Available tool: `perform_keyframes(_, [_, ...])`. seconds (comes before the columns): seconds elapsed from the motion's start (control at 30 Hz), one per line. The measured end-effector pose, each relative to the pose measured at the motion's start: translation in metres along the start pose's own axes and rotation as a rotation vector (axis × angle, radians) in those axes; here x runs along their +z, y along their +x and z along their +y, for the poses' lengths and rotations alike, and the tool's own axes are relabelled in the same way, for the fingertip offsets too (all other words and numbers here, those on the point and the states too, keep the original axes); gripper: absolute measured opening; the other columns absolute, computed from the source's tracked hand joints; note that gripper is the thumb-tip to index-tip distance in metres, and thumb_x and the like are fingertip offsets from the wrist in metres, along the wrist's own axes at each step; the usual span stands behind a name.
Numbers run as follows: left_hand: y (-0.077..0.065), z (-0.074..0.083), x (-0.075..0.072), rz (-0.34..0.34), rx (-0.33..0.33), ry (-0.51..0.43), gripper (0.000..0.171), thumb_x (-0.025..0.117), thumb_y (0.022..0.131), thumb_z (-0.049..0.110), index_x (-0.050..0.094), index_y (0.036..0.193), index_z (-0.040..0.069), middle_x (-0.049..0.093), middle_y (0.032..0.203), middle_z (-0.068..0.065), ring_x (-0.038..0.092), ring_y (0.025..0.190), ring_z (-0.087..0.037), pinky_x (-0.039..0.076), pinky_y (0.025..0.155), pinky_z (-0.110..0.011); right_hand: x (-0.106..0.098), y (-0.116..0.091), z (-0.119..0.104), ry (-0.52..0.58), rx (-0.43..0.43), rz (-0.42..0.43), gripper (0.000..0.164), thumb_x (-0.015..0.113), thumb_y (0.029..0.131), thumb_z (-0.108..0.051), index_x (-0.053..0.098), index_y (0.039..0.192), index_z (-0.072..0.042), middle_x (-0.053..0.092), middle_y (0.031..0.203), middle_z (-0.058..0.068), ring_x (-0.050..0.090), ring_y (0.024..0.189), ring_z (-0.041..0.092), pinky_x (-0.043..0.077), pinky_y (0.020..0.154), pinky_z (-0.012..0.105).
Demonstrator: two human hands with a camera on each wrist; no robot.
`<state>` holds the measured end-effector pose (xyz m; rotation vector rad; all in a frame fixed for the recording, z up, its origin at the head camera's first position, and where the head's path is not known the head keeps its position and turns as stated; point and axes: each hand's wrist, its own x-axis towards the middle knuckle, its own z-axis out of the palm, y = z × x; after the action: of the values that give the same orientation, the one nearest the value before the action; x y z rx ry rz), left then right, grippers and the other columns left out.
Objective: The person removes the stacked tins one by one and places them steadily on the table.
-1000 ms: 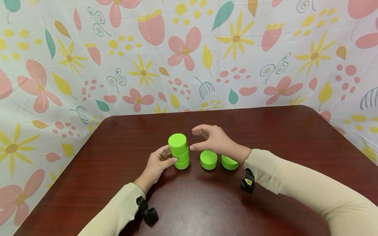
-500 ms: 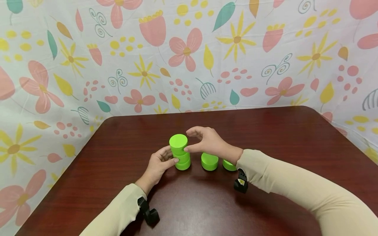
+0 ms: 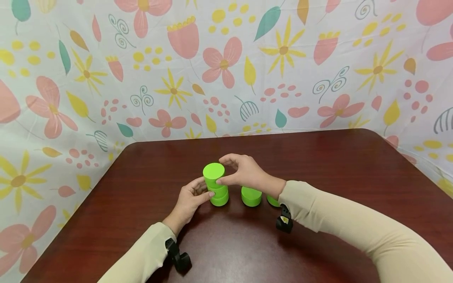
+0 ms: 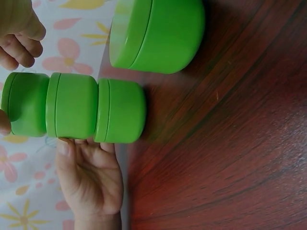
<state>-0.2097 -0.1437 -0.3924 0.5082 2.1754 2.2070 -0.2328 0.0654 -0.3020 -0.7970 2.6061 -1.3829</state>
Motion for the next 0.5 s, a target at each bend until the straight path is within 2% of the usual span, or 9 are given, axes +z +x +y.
perform_keyframes(0.27, [-0.0012,0.0001,0.0012,-0.007,-0.002,-0.013,0.051,0.066,0.081,-0.003,0.049,0.129,-0.004,0.059,0.123,-0.014,0.058,0.108,-0.013,0.049,0.087,-0.027,0.0035,-0.0006,-0.0031,-0.009,-0.017,-0.001,0.060,0.080,0.071,-0.026,0.055,0.123,-0.009,0.058,0.123,0.005,0.053,0.117,0.021,0.044,0.097,0.038])
perform_keyframes(0.5, [-0.0009,0.0024,0.0023,0.004,-0.012,-0.025,0.051,0.065,0.080,-0.005,0.049,0.129,-0.003,0.059,0.122,-0.012,0.058,0.108,-0.012,0.050,0.086,-0.026,0.0047,-0.0006,-0.0049,-0.007,-0.033,0.005,0.059,0.080,0.071,-0.026,0.056,0.122,-0.009,0.060,0.119,0.004,0.055,0.113,0.020,0.045,0.095,0.038])
